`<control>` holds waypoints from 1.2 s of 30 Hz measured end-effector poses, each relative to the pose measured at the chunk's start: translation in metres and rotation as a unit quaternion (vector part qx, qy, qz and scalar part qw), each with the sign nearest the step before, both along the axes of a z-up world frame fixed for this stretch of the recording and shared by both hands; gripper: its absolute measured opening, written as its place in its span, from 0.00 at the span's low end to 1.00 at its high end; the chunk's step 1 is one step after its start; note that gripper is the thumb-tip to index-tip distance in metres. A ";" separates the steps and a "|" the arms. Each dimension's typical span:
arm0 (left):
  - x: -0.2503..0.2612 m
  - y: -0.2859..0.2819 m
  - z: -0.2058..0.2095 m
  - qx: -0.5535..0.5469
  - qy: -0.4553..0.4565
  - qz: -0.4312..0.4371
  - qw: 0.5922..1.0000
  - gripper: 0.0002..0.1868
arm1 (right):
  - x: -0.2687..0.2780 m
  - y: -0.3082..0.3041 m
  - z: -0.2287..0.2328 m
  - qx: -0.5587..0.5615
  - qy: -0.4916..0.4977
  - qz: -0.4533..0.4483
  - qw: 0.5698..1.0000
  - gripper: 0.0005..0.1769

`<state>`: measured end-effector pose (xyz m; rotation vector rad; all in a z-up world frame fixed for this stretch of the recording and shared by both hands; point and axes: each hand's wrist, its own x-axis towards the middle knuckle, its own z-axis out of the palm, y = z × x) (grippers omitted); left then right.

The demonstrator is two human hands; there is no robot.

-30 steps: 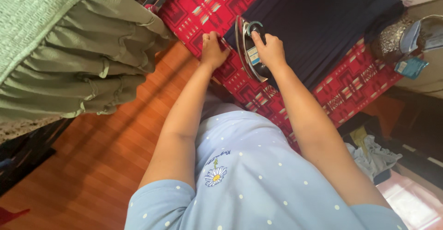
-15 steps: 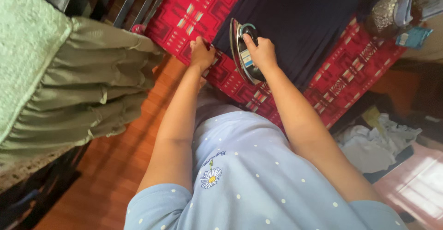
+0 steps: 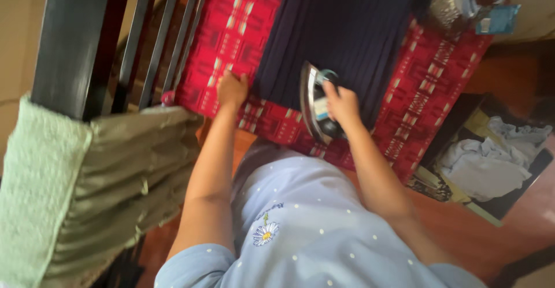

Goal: The person irons a dark blue pleated dress on a red patterned ironing board. They use an electric iron to smooth the fabric, moving it back and forth across the garment. The person adjusts the dress and flips it over to iron different sections, ensuring the pleats are straight.

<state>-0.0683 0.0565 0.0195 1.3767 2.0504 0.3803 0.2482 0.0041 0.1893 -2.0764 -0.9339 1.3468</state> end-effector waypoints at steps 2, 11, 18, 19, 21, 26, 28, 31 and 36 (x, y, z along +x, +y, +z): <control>0.000 0.036 0.011 0.084 -0.011 0.002 0.996 0.19 | 0.038 -0.010 0.004 -0.005 0.031 -0.083 0.996 0.31; 0.086 0.225 0.027 0.221 -0.208 -0.059 0.951 0.10 | 0.222 -0.024 0.025 -0.060 -0.240 -0.096 0.964 0.39; 0.170 0.312 0.008 0.259 -0.252 -0.052 0.931 0.18 | 0.324 -0.039 -0.012 -0.038 -0.207 -0.148 0.966 0.39; 0.179 0.320 0.008 0.244 -0.237 -0.046 0.939 0.19 | 0.329 -0.041 -0.016 -0.041 -0.207 -0.166 0.963 0.37; 0.192 0.332 0.007 0.226 -0.241 -0.034 0.943 0.22 | 0.331 -0.043 -0.023 -0.048 -0.206 -0.203 0.956 0.34; 0.214 0.337 0.018 0.141 -0.316 0.045 0.937 0.29 | 0.315 -0.047 -0.026 0.065 -0.448 -0.118 0.884 0.27; 0.214 0.332 0.024 0.088 -0.335 0.040 0.937 0.27 | 0.296 -0.039 -0.015 0.157 -0.529 -0.093 0.829 0.25; 0.220 0.314 0.036 0.063 -0.370 -0.012 0.927 0.21 | 0.234 -0.010 0.004 0.222 -0.553 -0.069 0.800 0.24; 0.226 0.236 0.094 0.164 -0.501 -0.159 0.835 0.17 | 0.095 0.060 0.034 0.326 -0.286 -0.063 0.899 0.24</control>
